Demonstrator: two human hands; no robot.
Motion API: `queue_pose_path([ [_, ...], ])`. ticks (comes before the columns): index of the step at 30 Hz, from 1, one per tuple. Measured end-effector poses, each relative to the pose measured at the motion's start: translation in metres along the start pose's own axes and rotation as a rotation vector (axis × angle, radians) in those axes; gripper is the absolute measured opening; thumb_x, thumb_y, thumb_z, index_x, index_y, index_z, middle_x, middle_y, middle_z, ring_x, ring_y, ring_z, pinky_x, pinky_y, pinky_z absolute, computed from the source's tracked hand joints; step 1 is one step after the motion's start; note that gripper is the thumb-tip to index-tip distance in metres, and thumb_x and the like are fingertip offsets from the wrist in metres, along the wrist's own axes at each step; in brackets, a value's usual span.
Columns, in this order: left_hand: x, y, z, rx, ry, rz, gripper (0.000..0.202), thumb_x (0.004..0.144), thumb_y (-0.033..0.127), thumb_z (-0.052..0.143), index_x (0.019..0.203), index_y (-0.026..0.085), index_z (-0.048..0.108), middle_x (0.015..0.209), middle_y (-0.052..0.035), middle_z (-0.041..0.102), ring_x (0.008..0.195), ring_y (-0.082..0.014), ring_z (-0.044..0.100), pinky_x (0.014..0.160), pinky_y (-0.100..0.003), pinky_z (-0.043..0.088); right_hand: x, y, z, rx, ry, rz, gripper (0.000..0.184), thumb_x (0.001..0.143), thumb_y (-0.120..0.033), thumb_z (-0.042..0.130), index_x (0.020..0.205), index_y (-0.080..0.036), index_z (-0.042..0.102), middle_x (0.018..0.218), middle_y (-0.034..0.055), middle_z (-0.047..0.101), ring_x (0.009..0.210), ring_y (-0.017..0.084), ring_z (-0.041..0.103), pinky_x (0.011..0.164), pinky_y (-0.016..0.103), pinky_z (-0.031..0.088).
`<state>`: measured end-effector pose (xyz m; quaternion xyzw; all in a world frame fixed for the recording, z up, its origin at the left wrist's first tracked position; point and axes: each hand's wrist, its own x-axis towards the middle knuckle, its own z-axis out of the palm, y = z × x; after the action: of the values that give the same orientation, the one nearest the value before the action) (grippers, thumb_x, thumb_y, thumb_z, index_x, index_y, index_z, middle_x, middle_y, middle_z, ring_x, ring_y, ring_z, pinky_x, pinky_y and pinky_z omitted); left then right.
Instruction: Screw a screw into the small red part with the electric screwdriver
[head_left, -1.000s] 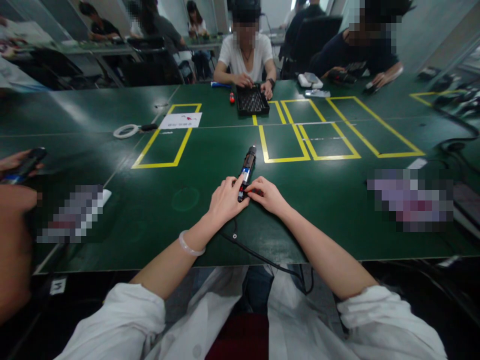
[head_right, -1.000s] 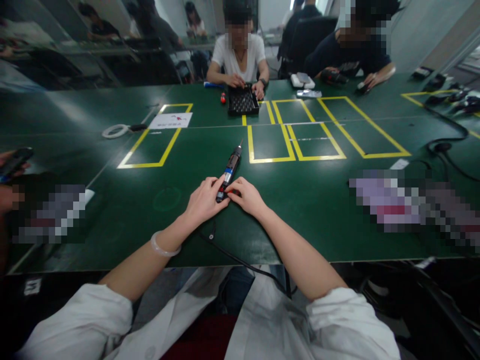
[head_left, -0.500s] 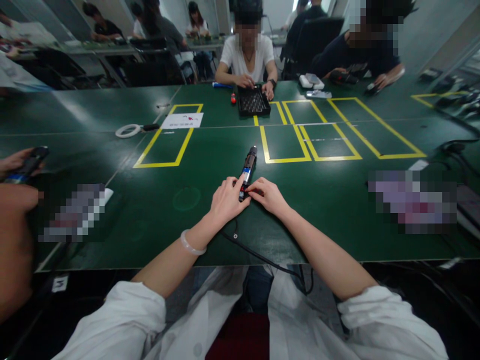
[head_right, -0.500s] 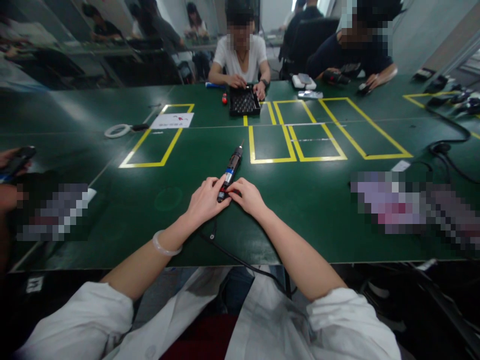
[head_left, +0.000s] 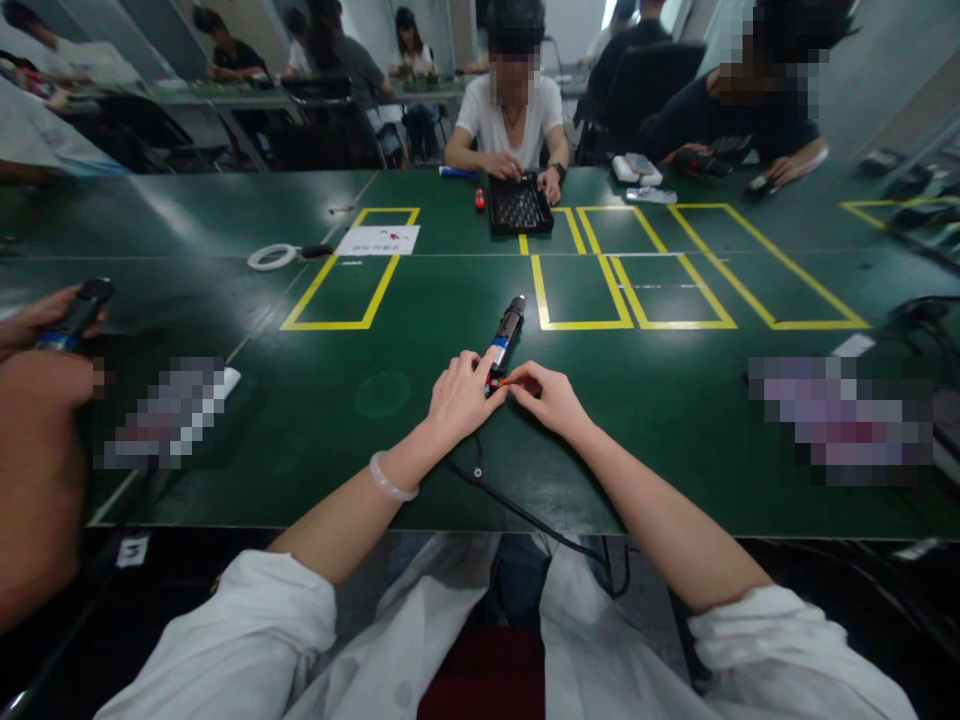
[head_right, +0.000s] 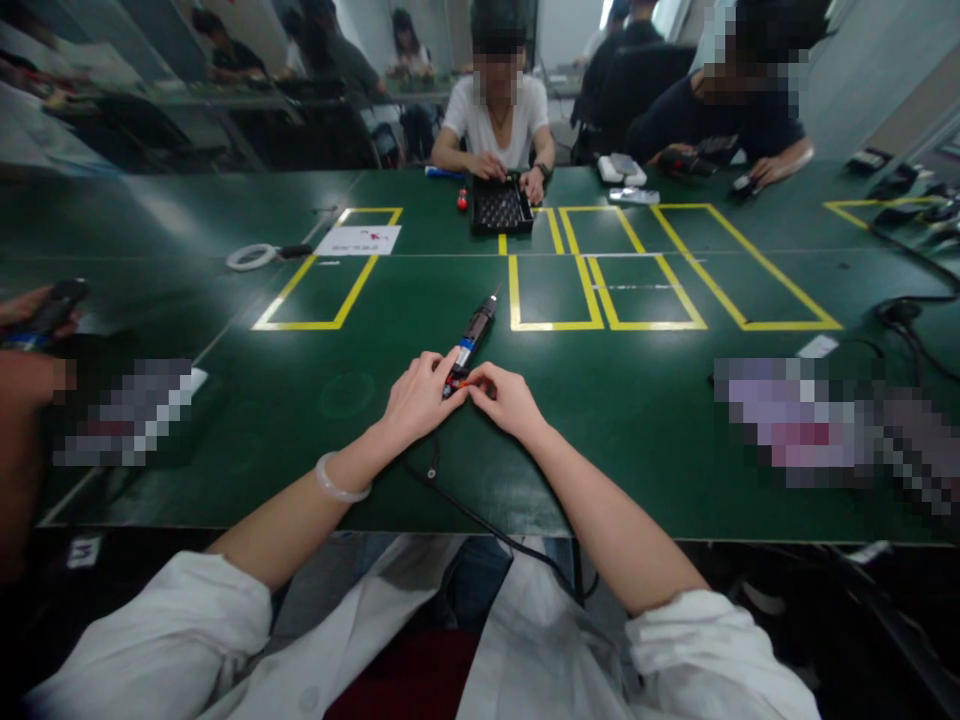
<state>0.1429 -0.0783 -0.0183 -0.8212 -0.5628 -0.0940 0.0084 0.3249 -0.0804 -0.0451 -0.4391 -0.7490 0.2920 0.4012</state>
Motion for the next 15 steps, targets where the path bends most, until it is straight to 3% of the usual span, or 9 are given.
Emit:
queue_pose_path([
  [3, 0.001, -0.008, -0.001, 0.016, -0.012, 0.017, 0.065, 0.095, 0.05, 0.047, 0.153, 0.026, 0.033, 0.121, -0.0138, 0.051, 0.107, -0.0287, 0.052, 0.084, -0.037, 0.045, -0.002, 0.002, 0.0, -0.011, -0.017, -0.016, 0.009, 0.086, -0.022, 0.059, 0.094, -0.02, 0.063, 0.087, 0.0028, 0.064, 0.068, 0.013, 0.055, 0.066, 0.026, 0.046],
  [7, 0.004, -0.033, -0.005, 0.043, -0.026, 0.013, 0.067, 0.094, 0.052, 0.046, 0.154, 0.025, 0.032, 0.125, -0.0146, 0.05, 0.109, -0.0308, 0.05, 0.088, -0.039, 0.043, -0.002, 0.003, -0.003, -0.015, -0.062, 0.014, 0.009, 0.088, -0.023, 0.056, 0.09, -0.019, 0.064, 0.077, 0.0013, 0.062, 0.065, 0.013, 0.054, 0.064, 0.025, 0.043],
  [11, 0.008, -0.079, -0.011, 0.086, -0.047, -0.085, 0.067, 0.095, 0.054, 0.042, 0.154, 0.023, 0.032, 0.129, -0.0167, 0.048, 0.11, -0.0336, 0.05, 0.093, -0.042, 0.041, -0.002, 0.004, -0.004, -0.017, -0.078, 0.031, 0.01, 0.089, -0.024, 0.057, 0.086, -0.019, 0.065, 0.073, 0.0005, 0.062, 0.063, 0.013, 0.054, 0.062, 0.025, 0.042],
  [15, 0.014, -0.138, -0.018, 0.196, -0.055, -0.218, 0.067, 0.095, 0.054, 0.039, 0.153, 0.02, 0.032, 0.133, -0.0185, 0.047, 0.12, -0.0371, 0.045, 0.106, -0.048, 0.03, -0.001, 0.004, -0.003, -0.024, -0.079, 0.036, 0.011, 0.089, -0.023, 0.056, 0.085, -0.018, 0.065, 0.072, 0.0005, 0.062, 0.063, 0.013, 0.054, 0.062, 0.025, 0.041],
])
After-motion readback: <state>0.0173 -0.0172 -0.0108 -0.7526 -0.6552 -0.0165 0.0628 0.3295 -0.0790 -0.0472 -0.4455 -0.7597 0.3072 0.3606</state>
